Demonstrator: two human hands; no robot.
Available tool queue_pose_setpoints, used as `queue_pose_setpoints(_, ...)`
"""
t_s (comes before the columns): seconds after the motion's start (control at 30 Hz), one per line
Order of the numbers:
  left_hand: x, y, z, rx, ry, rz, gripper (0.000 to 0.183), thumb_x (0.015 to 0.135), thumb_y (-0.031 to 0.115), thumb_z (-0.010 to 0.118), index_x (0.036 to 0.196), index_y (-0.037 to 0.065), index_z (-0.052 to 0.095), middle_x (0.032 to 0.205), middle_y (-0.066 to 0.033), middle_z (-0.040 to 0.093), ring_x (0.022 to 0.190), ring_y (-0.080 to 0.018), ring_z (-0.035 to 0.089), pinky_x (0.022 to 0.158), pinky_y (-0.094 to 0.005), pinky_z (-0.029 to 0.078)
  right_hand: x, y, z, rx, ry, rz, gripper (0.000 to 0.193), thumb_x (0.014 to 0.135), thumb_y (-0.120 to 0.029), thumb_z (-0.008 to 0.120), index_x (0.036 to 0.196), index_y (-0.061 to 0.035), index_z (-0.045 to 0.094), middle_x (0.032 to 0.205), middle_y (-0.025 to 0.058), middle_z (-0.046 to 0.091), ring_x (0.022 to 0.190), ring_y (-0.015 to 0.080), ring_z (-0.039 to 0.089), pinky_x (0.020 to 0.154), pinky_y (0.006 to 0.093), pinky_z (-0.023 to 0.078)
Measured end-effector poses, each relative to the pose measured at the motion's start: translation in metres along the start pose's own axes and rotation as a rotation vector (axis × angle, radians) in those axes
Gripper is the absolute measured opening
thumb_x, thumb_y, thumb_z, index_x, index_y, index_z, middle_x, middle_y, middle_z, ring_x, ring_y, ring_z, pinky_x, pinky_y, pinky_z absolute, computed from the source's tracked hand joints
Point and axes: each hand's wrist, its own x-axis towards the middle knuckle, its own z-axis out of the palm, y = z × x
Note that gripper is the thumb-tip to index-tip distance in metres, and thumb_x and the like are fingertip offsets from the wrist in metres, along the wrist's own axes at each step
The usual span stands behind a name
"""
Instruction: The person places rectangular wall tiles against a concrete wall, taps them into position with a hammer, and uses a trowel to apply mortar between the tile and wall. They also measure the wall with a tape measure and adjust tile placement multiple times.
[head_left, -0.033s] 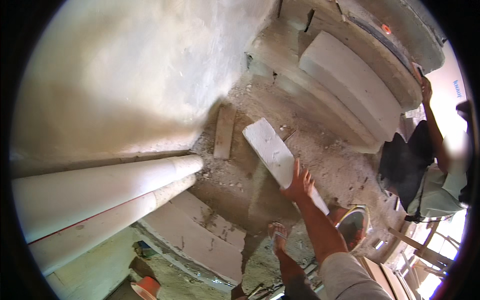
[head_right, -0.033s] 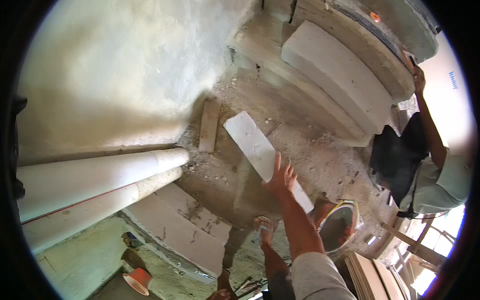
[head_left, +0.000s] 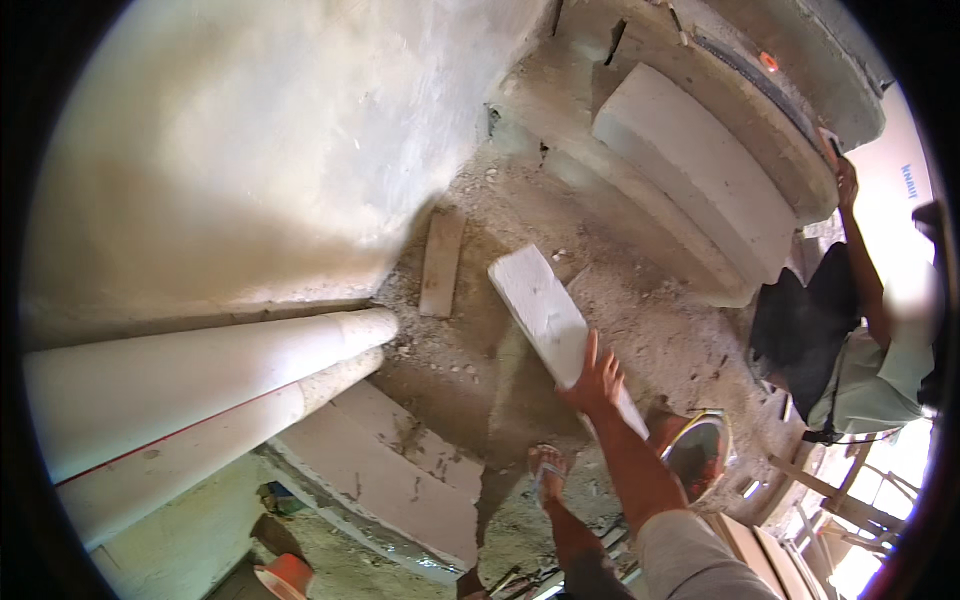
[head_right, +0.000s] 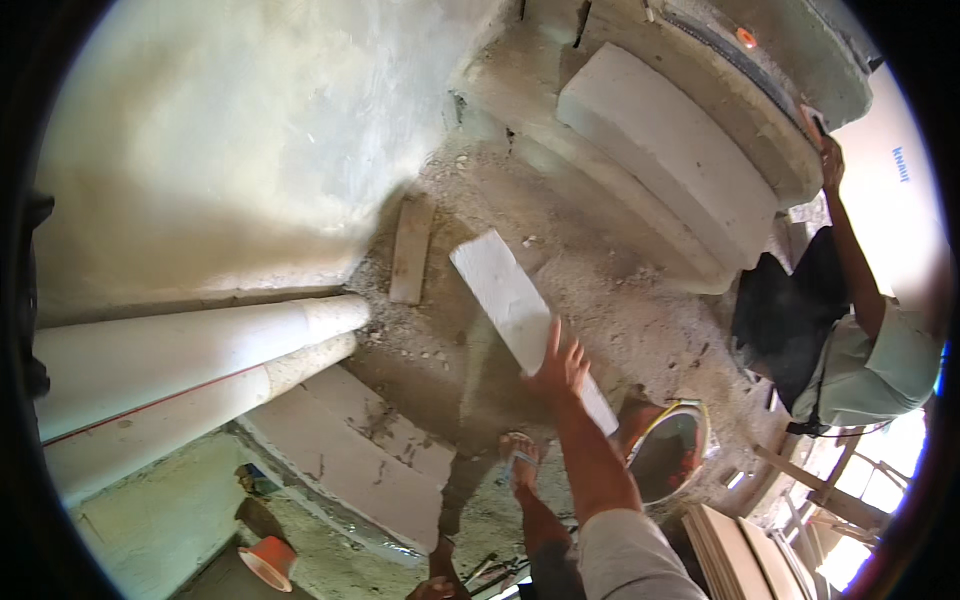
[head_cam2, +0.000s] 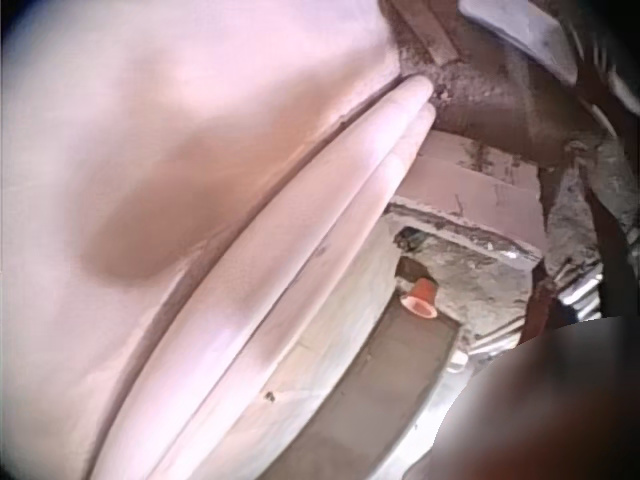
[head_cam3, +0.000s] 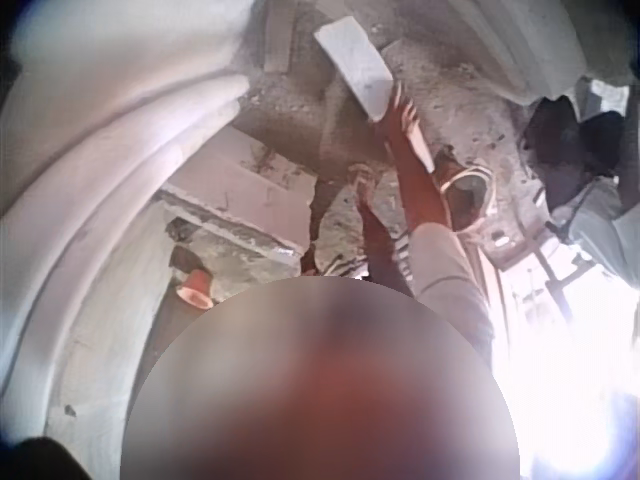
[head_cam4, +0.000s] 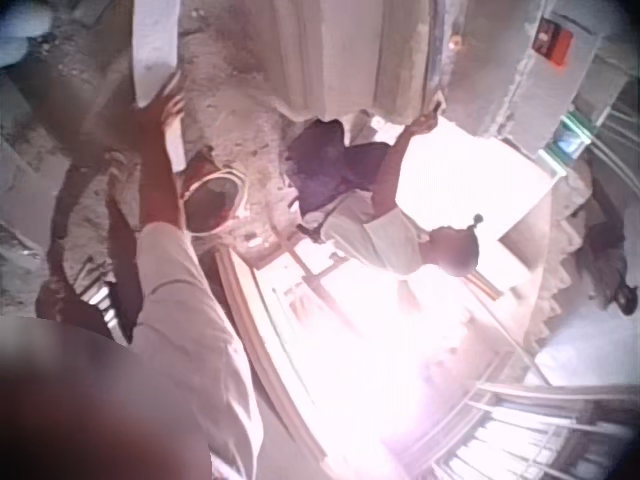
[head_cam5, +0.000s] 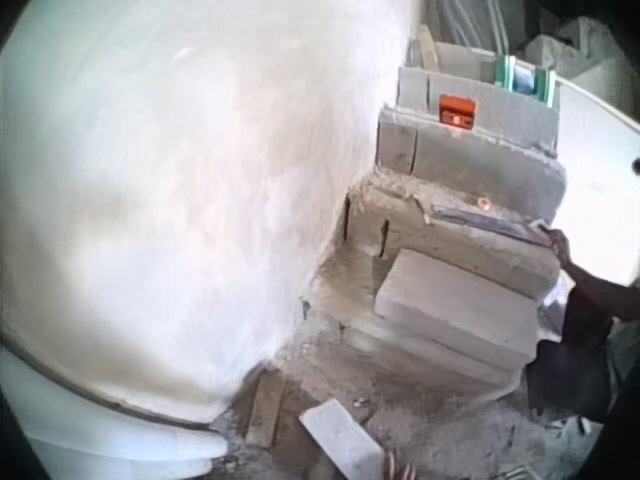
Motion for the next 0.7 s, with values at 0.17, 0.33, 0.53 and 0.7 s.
queue_pose_setpoints(0.17,0.016,-0.021,0.001,0.323,0.041,0.072,0.033,0.096,0.029,0.054,0.121,0.008,0.061,0.100,-0.0062,0.066,0.090,-0.0145,0.061,0.078,-0.0290,0.048,-0.068,0.072,0.071,0.052,0.087,0.050,0.133,0.059,-0.043,0.086,0.152,-0.0113,-0.003,0.137,0.0310,0.032,0.129,0.0456,0.034,0.106,0.0571,0.029)
queue_pose_setpoints(0.33,0.043,-0.030,0.018,0.448,0.038,0.185,0.036,0.089,0.020,0.057,0.123,0.009,0.060,0.109,-0.0094,0.064,0.095,-0.0234,0.056,0.083,-0.0368,0.044,-0.081,0.073,0.071,0.054,0.026,0.072,0.130,0.062,-0.049,0.083,0.152,-0.0067,0.000,0.146,0.0312,0.021,0.137,0.0448,0.023,0.109,0.0571,0.024)
queue_pose_setpoints(0.53,0.061,-0.050,0.023,0.511,-0.005,0.329,0.046,0.081,0.009,0.060,0.126,0.010,0.058,0.118,-0.0133,0.060,0.101,-0.0342,0.051,0.089,-0.0461,0.038,-0.076,0.083,0.026,-0.351,-0.100,-0.544,0.087,0.085,-0.038,0.064,0.152,-0.0136,0.016,0.157,0.0187,0.012,0.145,0.0373,0.013,0.113,0.0586,0.017)
queue_pose_setpoints(0.7,0.056,-0.056,0.029,0.525,-0.041,0.407,0.043,0.082,0.008,0.060,0.124,0.010,0.059,0.116,-0.0129,0.061,0.100,-0.0337,0.052,0.089,-0.0457,0.039,-0.037,0.083,-0.008,-0.575,-0.113,-0.962,0.084,0.082,-0.030,0.065,0.152,-0.0169,0.021,0.157,0.0138,0.017,0.145,0.0329,0.018,0.113,0.0570,0.019)
